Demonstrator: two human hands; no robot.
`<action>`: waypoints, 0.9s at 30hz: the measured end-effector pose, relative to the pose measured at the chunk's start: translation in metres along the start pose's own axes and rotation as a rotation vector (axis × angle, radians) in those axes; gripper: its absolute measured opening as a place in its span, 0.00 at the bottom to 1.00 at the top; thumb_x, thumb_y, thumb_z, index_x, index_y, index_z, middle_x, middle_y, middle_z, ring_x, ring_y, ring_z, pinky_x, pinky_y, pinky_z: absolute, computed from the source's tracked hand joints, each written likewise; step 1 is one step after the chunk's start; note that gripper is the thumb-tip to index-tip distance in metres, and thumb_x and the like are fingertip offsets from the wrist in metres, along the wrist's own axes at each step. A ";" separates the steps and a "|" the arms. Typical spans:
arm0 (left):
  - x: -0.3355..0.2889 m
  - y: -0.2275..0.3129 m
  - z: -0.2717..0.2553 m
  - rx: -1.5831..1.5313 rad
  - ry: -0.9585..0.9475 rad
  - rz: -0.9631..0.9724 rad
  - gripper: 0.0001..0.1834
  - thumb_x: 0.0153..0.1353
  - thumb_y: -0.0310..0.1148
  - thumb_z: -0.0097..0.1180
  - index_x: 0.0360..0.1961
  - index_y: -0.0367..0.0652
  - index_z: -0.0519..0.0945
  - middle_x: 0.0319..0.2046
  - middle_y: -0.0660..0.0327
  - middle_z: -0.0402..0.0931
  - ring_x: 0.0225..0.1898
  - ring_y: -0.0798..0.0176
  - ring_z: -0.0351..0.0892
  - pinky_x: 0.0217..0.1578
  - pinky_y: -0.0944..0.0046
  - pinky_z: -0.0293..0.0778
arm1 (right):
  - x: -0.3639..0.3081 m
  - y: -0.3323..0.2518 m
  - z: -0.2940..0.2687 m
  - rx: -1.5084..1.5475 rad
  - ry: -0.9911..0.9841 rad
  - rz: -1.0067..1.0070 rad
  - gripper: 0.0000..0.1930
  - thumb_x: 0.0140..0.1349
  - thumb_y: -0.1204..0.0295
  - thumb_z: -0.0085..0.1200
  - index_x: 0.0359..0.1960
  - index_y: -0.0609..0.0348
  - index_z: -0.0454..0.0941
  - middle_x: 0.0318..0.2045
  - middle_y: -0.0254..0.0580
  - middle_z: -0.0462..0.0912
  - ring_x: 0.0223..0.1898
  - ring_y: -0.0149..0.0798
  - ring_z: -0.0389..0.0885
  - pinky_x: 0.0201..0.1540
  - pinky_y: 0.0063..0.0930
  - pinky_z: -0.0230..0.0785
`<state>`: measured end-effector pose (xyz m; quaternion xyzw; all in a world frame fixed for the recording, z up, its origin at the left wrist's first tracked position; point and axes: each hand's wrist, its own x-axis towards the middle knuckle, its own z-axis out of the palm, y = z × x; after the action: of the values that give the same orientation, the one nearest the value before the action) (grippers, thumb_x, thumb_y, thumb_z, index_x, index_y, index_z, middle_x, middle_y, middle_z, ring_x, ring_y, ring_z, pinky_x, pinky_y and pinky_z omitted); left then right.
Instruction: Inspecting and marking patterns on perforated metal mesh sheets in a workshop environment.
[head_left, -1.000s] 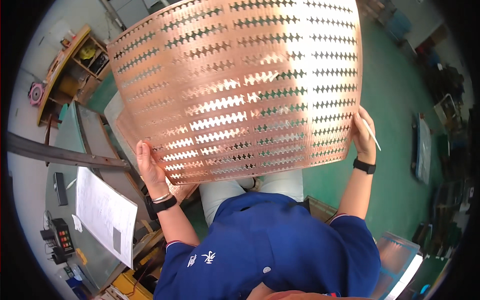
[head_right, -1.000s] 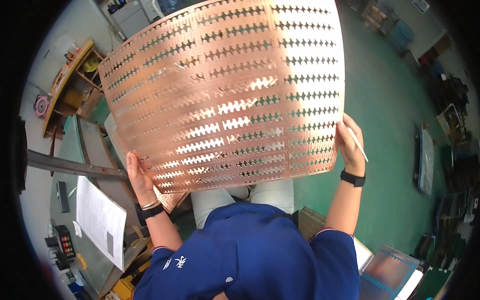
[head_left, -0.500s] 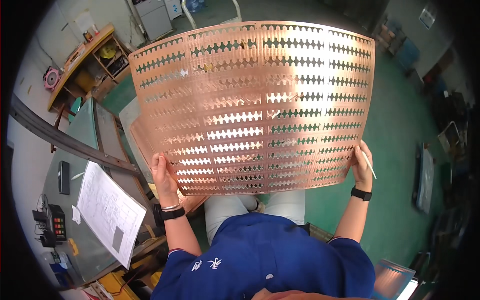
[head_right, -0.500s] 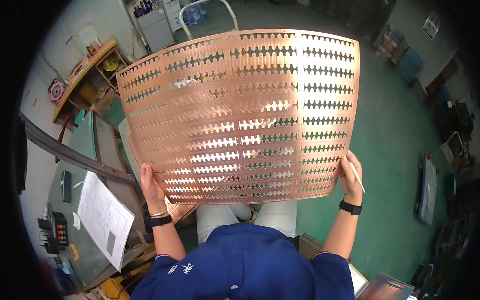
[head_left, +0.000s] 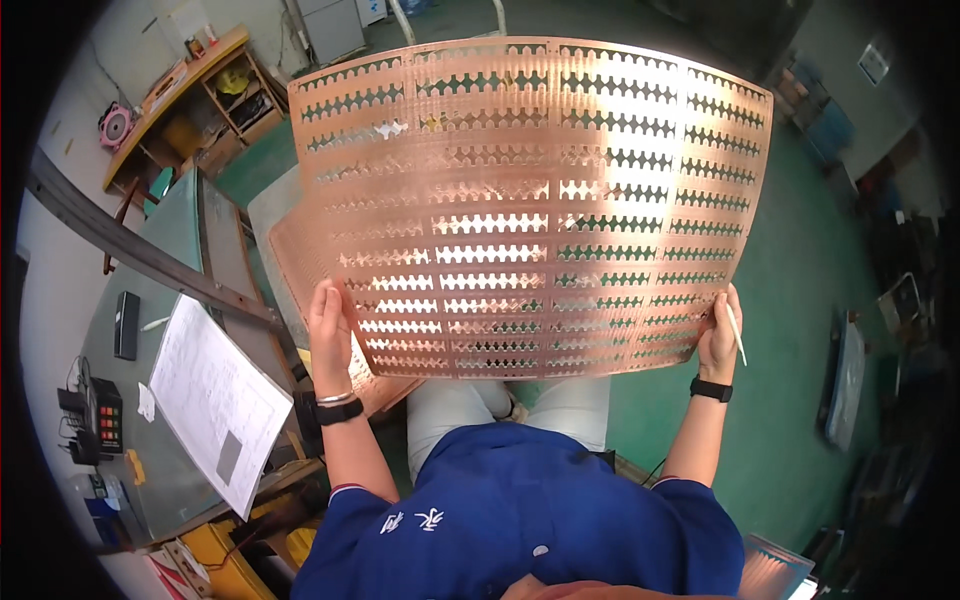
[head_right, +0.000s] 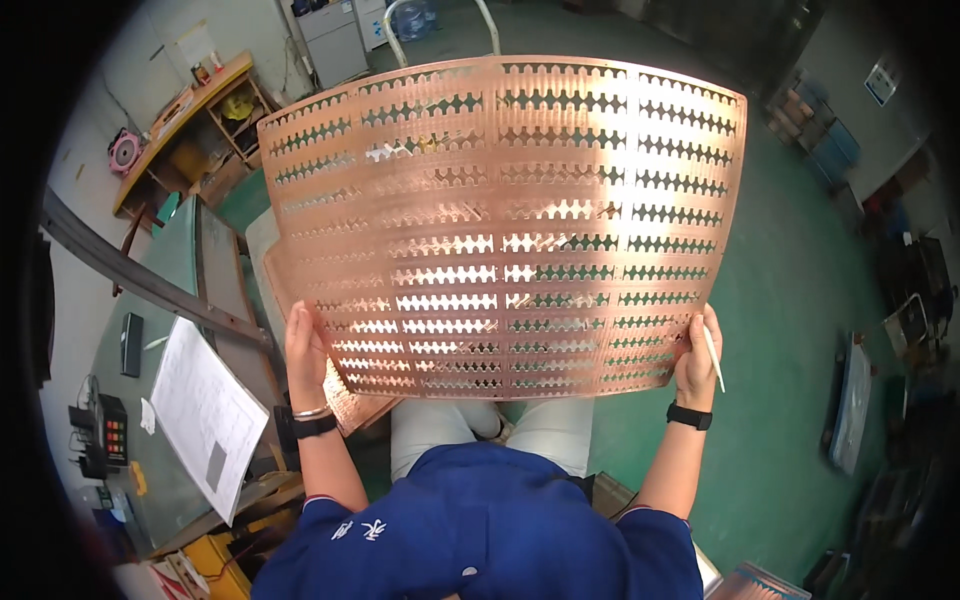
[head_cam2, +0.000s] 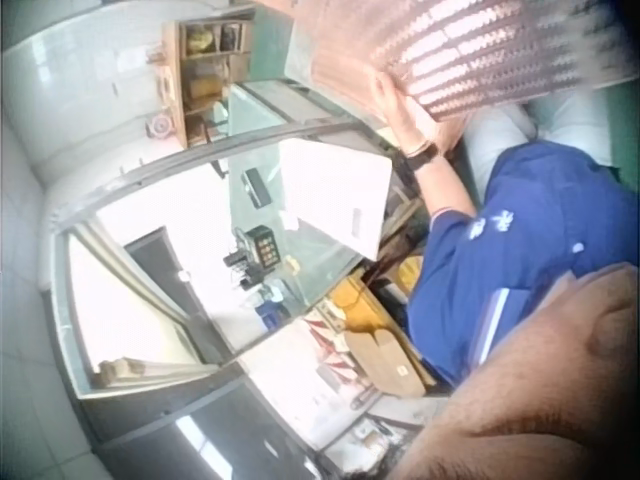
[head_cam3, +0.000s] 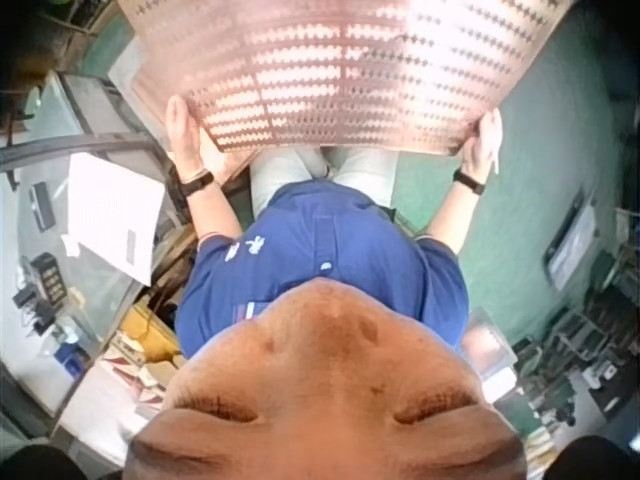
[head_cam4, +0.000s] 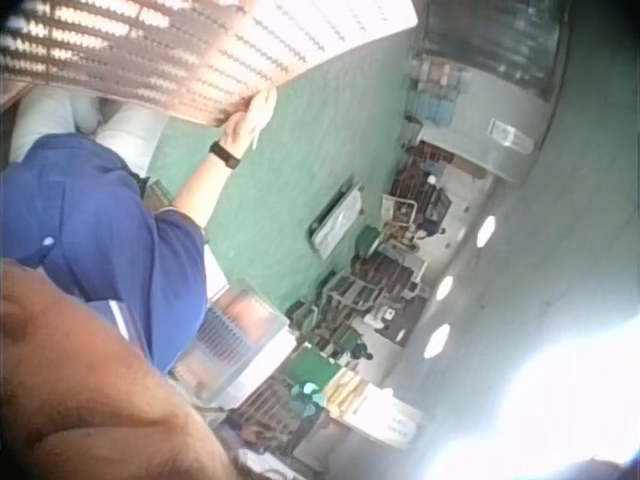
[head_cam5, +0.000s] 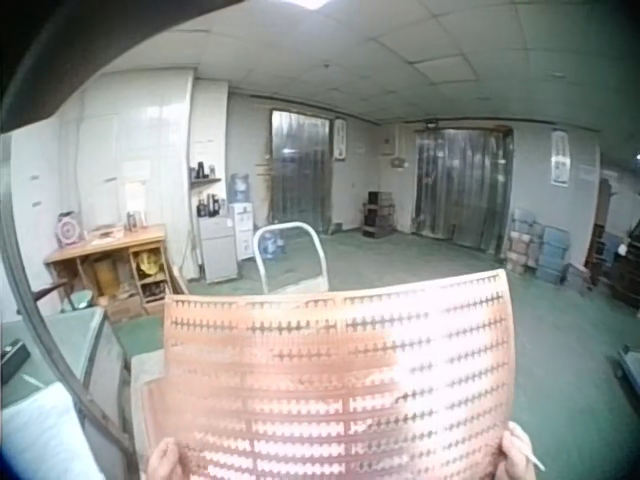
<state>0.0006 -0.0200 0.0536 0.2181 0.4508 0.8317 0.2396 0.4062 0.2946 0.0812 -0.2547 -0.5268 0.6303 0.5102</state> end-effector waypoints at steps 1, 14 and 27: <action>0.003 0.008 0.016 0.050 0.017 -0.004 0.12 0.66 0.39 0.47 0.44 0.42 0.73 0.39 0.65 0.76 0.43 0.74 0.73 0.46 0.73 0.68 | 0.000 0.000 -0.001 -0.003 -0.003 0.001 0.16 0.66 0.68 0.47 0.50 0.65 0.70 0.45 0.40 0.77 0.47 0.31 0.74 0.52 0.26 0.65; 0.014 -0.009 0.032 0.062 0.252 -0.006 0.10 0.65 0.40 0.51 0.32 0.46 0.76 0.29 0.69 0.75 0.30 0.74 0.73 0.30 0.75 0.70 | 0.004 -0.022 0.009 -0.158 -0.046 0.012 0.18 0.65 0.67 0.47 0.51 0.68 0.70 0.40 0.38 0.79 0.40 0.27 0.77 0.44 0.20 0.68; 0.001 -0.001 0.050 0.092 0.258 0.039 0.12 0.64 0.43 0.51 0.29 0.48 0.74 0.26 0.70 0.74 0.23 0.76 0.73 0.20 0.76 0.69 | -0.010 -0.055 0.068 -0.685 0.204 -0.672 0.30 0.70 0.52 0.30 0.63 0.63 0.49 0.49 0.57 0.73 0.51 0.47 0.74 0.56 0.39 0.63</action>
<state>0.0289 0.0133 0.0775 0.1288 0.5111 0.8359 0.1533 0.3714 0.2538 0.1510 -0.2844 -0.7043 0.1930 0.6212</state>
